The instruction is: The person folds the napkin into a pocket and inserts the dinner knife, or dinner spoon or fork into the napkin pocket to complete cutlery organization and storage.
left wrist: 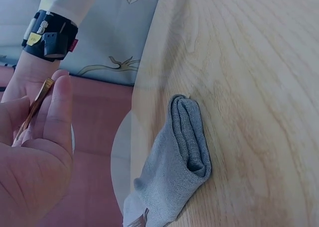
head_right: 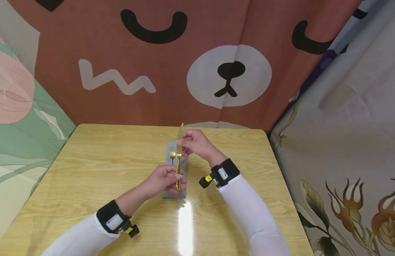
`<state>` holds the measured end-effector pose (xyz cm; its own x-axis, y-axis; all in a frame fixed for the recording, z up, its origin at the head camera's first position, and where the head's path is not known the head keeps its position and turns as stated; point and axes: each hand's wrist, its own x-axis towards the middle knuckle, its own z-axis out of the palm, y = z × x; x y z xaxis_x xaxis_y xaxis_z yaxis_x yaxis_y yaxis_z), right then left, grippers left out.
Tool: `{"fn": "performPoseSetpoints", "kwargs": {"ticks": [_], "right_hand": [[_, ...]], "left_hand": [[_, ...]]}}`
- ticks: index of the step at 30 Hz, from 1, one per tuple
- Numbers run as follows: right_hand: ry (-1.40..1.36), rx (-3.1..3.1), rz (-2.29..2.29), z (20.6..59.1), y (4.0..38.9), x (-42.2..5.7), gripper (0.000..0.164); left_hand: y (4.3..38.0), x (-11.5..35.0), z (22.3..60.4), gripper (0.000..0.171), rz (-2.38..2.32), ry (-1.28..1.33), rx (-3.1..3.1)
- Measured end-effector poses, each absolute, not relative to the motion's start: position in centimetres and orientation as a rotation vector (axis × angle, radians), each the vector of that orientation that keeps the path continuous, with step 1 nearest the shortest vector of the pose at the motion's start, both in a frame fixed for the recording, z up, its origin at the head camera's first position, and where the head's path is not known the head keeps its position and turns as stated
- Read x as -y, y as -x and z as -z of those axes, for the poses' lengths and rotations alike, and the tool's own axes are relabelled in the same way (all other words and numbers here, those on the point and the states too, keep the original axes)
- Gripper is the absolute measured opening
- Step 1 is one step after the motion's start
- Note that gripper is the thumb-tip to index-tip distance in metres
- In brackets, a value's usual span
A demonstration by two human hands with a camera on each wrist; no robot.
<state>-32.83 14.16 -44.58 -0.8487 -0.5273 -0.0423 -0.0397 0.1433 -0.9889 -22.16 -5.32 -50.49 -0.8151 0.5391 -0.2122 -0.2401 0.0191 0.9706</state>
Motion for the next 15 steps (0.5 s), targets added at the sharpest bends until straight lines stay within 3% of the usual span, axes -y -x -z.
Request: {"fn": "performPoseSetpoints", "kwargs": {"ticks": [15], "right_hand": [[0.553, -2.046, 1.730, 43.5, 34.1, -13.7, 0.015]], "left_hand": [[22.2, 5.2, 50.6, 0.027, -1.869, -0.273, -1.745]]}}
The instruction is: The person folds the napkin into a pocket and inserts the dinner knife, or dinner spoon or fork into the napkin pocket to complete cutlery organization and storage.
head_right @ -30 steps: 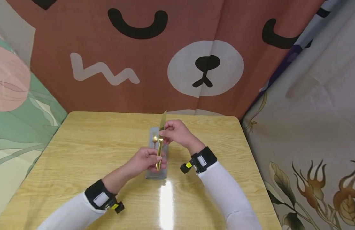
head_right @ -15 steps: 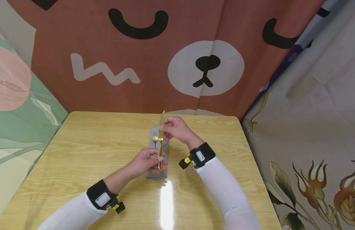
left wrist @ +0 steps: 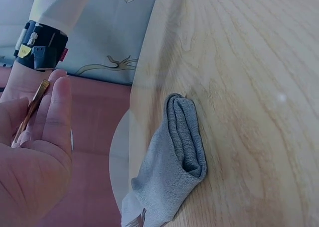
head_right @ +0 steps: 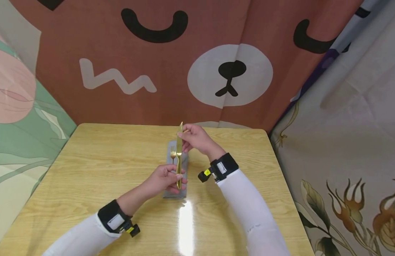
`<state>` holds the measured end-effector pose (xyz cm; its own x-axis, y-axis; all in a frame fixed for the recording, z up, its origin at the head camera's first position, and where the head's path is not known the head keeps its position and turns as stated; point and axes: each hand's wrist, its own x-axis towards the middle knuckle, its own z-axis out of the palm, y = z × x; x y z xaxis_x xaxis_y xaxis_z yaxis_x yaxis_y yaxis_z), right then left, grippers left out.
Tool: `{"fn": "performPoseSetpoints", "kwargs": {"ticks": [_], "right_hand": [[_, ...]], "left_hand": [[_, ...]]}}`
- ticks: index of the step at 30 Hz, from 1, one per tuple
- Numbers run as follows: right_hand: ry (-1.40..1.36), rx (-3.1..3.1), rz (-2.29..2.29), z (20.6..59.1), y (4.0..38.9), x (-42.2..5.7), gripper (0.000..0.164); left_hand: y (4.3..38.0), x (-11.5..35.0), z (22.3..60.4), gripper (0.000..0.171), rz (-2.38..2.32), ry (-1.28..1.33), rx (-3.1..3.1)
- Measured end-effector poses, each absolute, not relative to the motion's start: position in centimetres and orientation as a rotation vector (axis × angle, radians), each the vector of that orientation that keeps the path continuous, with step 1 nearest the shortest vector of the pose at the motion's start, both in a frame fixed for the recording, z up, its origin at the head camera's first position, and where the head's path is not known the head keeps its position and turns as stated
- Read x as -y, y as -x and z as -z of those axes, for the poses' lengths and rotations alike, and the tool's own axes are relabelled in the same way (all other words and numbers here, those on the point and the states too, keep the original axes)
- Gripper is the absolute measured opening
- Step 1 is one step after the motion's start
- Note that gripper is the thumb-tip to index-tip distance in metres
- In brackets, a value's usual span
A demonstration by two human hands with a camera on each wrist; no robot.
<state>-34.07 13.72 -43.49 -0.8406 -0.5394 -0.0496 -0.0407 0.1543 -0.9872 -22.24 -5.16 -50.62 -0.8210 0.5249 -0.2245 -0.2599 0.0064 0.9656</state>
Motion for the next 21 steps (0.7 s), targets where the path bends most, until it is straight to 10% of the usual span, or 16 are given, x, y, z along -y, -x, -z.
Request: {"fn": "performPoseSetpoints", "kwargs": {"ticks": [21], "right_hand": [[0.490, -2.063, 1.824, 43.4, 34.9, -13.8, 0.018]], "left_hand": [[20.9, 4.8, 51.8, 0.017, -1.825, -0.273, -1.805]]}}
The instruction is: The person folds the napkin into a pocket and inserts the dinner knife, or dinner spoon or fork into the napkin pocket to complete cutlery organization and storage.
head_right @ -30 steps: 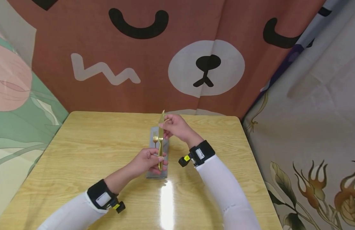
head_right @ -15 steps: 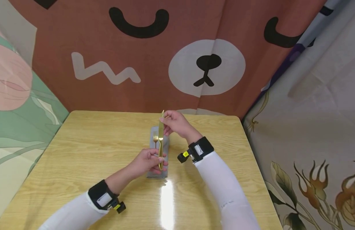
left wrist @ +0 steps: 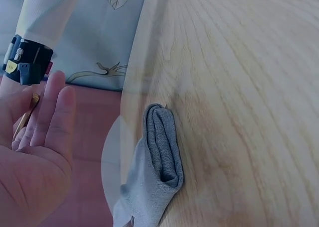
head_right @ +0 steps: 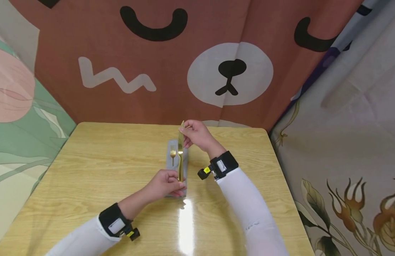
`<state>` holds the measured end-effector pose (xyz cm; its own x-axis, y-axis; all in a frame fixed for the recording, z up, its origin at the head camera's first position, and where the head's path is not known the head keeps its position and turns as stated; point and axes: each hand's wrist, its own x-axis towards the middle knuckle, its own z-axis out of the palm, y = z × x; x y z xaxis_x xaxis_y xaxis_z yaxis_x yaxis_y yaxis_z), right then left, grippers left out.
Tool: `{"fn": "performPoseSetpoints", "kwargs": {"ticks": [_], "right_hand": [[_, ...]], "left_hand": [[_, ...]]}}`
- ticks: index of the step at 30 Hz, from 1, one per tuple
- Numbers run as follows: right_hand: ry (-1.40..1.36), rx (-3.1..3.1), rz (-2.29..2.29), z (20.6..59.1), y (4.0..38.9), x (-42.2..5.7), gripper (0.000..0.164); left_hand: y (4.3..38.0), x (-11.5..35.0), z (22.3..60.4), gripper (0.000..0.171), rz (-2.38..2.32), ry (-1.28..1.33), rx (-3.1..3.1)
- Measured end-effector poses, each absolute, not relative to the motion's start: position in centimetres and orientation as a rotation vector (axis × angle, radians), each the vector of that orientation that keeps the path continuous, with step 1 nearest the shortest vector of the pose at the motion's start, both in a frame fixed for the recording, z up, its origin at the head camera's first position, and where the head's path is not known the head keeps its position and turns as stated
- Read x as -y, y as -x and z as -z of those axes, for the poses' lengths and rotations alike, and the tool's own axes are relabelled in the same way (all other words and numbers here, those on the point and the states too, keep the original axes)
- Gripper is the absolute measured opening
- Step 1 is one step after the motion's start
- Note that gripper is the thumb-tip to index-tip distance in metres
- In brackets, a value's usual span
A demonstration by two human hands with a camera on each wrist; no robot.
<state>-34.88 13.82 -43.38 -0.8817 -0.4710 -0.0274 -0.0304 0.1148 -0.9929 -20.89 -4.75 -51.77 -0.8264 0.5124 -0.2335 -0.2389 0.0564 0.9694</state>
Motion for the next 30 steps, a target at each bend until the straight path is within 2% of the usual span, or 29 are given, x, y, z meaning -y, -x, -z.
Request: {"fn": "performPoseSetpoints", "kwargs": {"ticks": [5, 9, 12, 15, 19, 30], "right_hand": [[0.501, -2.060, 1.842, 43.4, 34.7, -13.8, 0.018], [0.518, -2.072, 1.840, 43.4, 34.7, -13.9, 0.018], [0.522, -2.107, 1.838, 43.1, 34.9, -14.1, 0.017], [0.519, -2.145, 1.841, 42.5, 34.9, -14.4, 0.017], [0.536, -2.150, 1.866, 41.5, 35.1, -14.5, 0.017], [0.558, -2.217, 1.883, 37.5, 37.1, -14.6, 0.021]], "left_hand": [[21.0, 4.8, 51.8, 0.020, -1.822, -0.323, -1.868], [21.0, 5.0, 52.2, 0.022, -1.672, -0.473, -2.109], [21.3, 5.1, 53.2, 0.035, -1.343, -0.682, -2.405], [21.8, 5.0, 54.4, 0.057, -0.886, -0.904, -2.630], [22.0, 5.0, 55.5, 0.073, -0.505, -1.015, -2.682], [21.4, 5.2, 55.2, 0.057, -0.274, -1.113, -2.681]]}}
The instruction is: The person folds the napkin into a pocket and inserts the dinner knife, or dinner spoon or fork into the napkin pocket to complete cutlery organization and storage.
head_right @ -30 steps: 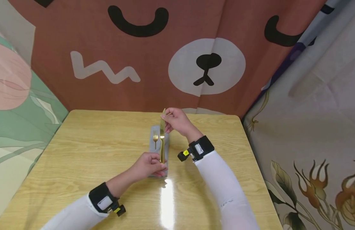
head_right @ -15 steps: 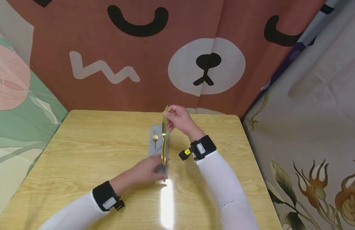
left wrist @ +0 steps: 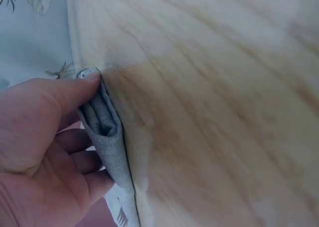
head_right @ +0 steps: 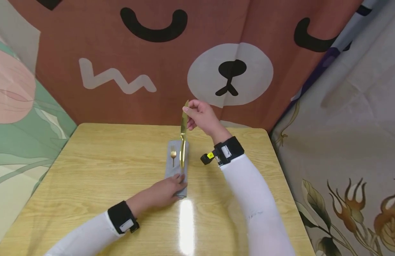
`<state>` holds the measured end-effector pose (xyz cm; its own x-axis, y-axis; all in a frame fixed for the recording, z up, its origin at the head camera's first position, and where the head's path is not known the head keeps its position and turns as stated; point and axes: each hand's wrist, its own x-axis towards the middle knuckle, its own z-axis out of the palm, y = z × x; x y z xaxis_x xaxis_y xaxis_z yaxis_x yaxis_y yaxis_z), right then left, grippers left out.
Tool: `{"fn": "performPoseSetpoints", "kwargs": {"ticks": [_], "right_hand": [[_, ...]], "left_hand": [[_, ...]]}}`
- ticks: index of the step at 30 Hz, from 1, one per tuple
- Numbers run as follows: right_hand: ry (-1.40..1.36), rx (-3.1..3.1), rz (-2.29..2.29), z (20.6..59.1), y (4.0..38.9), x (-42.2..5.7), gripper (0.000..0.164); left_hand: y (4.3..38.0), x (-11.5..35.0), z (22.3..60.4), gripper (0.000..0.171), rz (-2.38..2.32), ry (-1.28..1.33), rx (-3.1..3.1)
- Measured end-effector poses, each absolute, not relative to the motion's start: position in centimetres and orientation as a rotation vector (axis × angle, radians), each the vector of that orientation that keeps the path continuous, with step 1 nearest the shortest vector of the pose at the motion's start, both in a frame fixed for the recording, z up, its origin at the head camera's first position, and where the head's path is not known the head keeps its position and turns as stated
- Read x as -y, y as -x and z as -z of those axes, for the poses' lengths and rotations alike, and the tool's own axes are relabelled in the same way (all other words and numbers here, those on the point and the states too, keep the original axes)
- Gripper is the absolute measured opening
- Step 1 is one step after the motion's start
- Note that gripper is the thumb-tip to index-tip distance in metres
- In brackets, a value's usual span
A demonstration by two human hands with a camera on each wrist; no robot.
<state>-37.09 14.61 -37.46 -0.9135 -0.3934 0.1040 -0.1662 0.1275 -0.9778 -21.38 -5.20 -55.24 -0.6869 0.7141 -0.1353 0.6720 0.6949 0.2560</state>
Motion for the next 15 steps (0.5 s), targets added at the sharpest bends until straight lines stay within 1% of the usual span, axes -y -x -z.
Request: {"fn": "performPoseSetpoints", "kwargs": {"ticks": [4, 8, 12, 15], "right_hand": [[0.531, -2.232, 1.882, 36.0, 38.1, -14.2, 0.021], [0.526, -2.209, 1.921, 35.4, 39.5, -13.7, 0.020], [0.520, -2.216, 1.938, 35.7, 41.1, -13.3, 0.019], [0.473, -2.212, 1.949, 36.8, 42.4, -13.1, 0.020]], "left_hand": [[21.2, 5.3, 55.3, 0.057, -0.219, -1.128, -2.697], [21.2, 5.4, 55.3, 0.056, -0.214, -1.121, -2.692], [21.2, 5.6, 55.4, 0.055, -0.229, -1.116, -2.681], [21.2, 5.6, 55.6, 0.055, -0.228, -1.116, -2.683]]}}
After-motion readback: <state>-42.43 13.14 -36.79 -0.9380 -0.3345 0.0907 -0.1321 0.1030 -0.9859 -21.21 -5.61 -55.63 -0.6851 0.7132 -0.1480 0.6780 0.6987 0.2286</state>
